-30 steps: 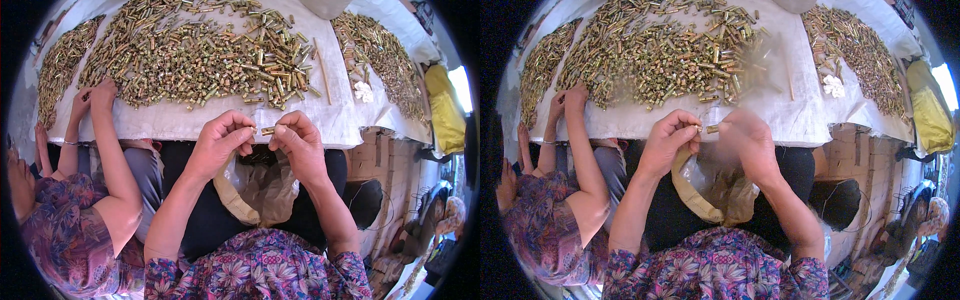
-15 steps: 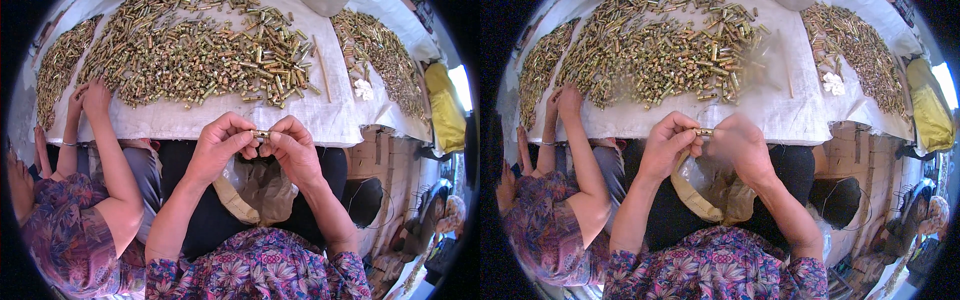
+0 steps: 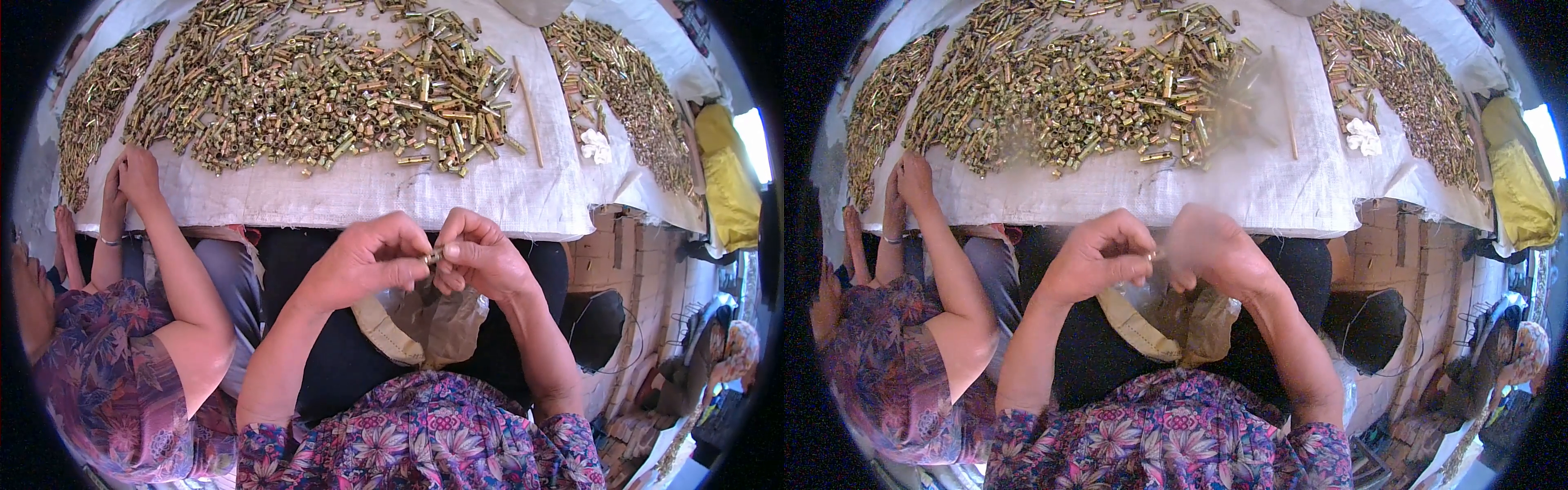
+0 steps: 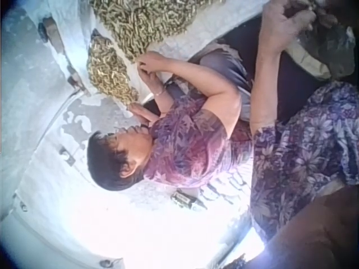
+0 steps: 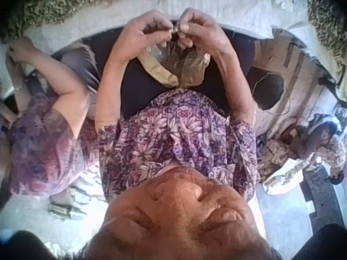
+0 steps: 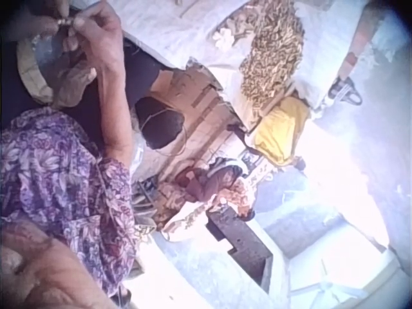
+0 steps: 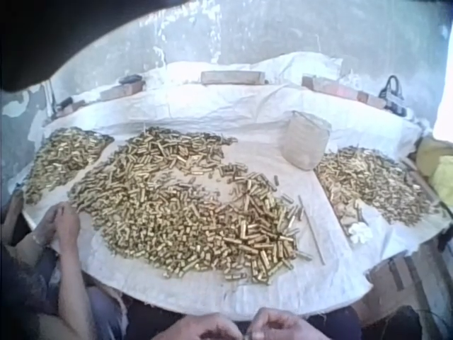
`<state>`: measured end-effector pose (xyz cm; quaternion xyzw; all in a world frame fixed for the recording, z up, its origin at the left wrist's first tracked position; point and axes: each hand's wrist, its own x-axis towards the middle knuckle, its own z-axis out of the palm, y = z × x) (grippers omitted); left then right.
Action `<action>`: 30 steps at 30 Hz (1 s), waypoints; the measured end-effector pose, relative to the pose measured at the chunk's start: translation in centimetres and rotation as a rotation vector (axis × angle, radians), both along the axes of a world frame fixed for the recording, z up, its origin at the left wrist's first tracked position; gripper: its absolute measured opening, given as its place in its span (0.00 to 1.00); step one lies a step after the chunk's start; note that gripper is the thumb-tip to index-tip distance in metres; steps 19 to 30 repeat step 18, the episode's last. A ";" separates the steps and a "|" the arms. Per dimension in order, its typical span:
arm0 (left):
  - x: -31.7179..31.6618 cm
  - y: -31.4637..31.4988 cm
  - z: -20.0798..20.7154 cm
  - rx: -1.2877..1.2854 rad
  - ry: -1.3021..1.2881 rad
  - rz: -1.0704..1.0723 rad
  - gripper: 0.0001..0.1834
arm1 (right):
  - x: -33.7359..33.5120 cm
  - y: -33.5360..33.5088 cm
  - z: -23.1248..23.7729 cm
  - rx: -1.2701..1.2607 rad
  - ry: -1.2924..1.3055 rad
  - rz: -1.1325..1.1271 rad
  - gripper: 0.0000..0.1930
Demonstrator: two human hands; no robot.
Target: The person assembles metal components by picking up sleeves and small pieces from the table and fitting them together by hand.
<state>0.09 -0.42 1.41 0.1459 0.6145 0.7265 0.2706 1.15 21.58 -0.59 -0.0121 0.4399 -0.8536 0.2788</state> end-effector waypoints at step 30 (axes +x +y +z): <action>-5.9 -0.2 -0.2 -0.755 0.743 0.313 0.09 | -3.6 -0.9 4.1 1.148 0.821 -0.148 0.08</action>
